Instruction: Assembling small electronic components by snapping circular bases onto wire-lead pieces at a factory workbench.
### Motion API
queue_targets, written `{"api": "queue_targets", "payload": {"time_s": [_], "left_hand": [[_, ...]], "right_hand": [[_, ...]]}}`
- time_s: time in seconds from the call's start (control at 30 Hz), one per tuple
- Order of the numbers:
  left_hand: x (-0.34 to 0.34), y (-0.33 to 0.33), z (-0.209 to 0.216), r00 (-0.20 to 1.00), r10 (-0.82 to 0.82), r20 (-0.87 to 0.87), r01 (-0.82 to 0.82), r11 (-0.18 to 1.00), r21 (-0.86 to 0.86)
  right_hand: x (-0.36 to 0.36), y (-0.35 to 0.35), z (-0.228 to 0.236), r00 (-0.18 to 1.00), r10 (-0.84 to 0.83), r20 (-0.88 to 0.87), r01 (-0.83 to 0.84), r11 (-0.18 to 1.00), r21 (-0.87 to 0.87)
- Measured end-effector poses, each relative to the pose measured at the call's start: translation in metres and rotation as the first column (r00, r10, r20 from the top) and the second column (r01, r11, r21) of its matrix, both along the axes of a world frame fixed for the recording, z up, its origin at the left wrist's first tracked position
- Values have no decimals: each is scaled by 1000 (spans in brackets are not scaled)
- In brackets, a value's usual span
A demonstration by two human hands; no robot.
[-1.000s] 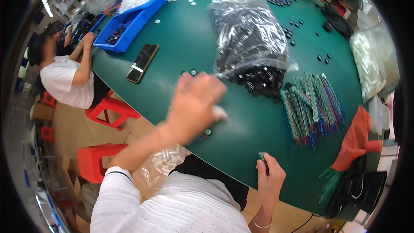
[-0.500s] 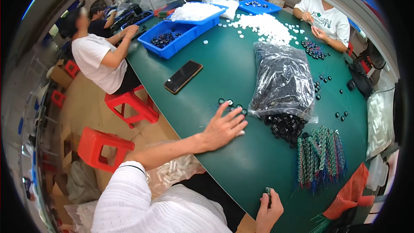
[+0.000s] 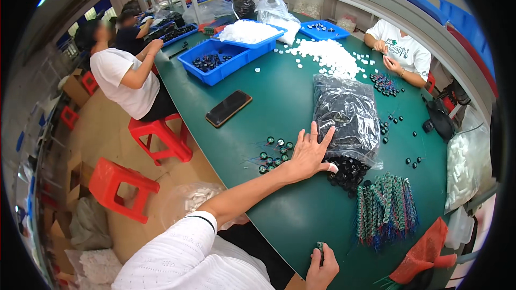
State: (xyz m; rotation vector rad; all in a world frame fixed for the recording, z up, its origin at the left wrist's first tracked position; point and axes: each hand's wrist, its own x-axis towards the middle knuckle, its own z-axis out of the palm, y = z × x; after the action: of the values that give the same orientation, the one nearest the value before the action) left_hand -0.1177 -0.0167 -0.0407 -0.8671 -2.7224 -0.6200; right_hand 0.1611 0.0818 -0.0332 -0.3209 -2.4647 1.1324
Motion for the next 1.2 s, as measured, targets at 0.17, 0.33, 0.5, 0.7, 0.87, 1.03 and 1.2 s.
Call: {"api": "queue_targets", "payload": {"time_s": [0.17,0.33,0.5,0.7,0.87,1.03,1.2], "left_hand": [[9,26,-16,1000,-14,26,14,1000,-6],[9,-18,24,968,0,-251,30,993,114],[44,10,-15,895,-406,-187,443,863,245],[13,36,-27,943,-210,-259,242,965,99],[15,57,-27,942,-184,-279,202,979,35],[20,60,-29,943,-223,-246,219,975,-43],[35,74,-10,883,-365,-295,352,931,-96]], "right_hand": [[1,8,-13,999,-27,40,29,998,-54],[-8,6,-2,1000,19,-6,-20,999,-26],[-6,13,-12,1000,15,-7,-16,997,-70],[0,13,-9,1000,6,17,-5,998,-68],[-5,22,-2,1000,-7,-15,8,998,63],[-51,48,18,998,-38,45,6,827,562],[-93,96,-2,996,0,-90,66,682,729]]}}
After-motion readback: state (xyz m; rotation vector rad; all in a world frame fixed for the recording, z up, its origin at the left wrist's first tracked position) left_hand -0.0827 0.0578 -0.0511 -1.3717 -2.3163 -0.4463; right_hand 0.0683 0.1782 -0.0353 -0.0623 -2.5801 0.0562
